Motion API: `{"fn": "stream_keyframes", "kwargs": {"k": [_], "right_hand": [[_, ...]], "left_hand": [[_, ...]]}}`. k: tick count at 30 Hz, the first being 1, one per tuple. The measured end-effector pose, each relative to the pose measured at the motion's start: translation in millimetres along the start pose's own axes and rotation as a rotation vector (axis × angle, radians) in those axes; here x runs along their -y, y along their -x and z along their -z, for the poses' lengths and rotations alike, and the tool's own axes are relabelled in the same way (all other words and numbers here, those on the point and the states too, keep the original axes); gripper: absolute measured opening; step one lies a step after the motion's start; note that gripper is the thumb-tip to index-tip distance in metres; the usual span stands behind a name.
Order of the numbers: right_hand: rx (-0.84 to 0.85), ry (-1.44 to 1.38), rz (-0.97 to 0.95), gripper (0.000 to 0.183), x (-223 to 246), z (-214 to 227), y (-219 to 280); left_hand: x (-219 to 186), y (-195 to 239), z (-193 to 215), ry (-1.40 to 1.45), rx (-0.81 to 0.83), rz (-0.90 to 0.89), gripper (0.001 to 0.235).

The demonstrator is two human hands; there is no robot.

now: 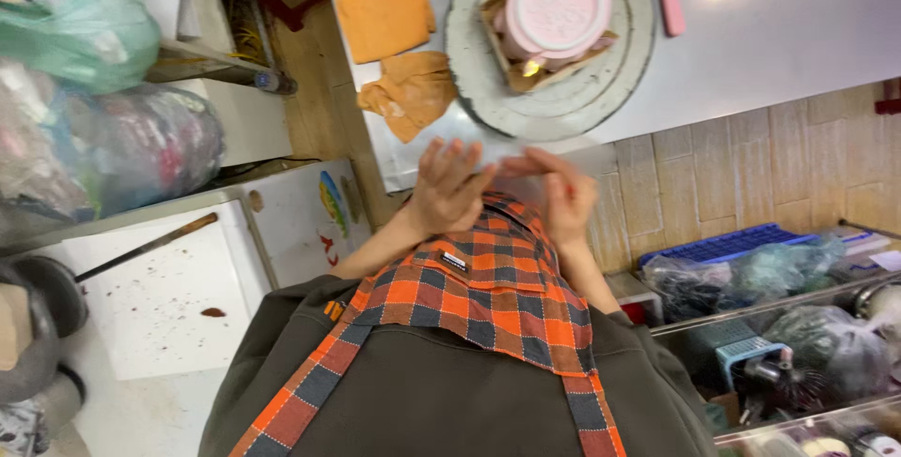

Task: The person folds flat white cardboard pieces into box shapes on a metal countertop. They handle the pieces one at a time, creasing and tucking flaps to form the box structure.

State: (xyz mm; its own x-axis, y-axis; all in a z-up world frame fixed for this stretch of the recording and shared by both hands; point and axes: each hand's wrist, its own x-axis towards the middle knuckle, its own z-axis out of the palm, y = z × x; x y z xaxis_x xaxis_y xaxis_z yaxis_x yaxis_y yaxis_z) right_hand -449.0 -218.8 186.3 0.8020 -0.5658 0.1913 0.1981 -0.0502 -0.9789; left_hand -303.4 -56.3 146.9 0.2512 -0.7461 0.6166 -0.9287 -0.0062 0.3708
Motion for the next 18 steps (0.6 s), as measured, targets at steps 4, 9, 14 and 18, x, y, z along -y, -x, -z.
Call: {"fn": "stream_keyframes", "kwargs": {"k": [4, 9, 14, 18], "right_hand": [[-0.557, 0.047, -0.009, 0.018, -48, 106, 8], [-0.664, 0.008, -0.323, 0.018, -138, 263, -5], [-0.554, -0.083, -0.506, 0.024, -221, 382, -26], [-0.557, -0.298, -0.545, 0.028, -253, 455, -97]], "left_hand": [[1, -24, -20, 0.066, -0.009, 0.373, 0.03], [5, -58, -67, 0.536, 0.029, 1.135, 0.019], [-5, -66, -114, 0.683, -0.029, 1.221, 0.032], [-12, -66, -149, 0.747, -0.147, 1.325, 0.033]]}}
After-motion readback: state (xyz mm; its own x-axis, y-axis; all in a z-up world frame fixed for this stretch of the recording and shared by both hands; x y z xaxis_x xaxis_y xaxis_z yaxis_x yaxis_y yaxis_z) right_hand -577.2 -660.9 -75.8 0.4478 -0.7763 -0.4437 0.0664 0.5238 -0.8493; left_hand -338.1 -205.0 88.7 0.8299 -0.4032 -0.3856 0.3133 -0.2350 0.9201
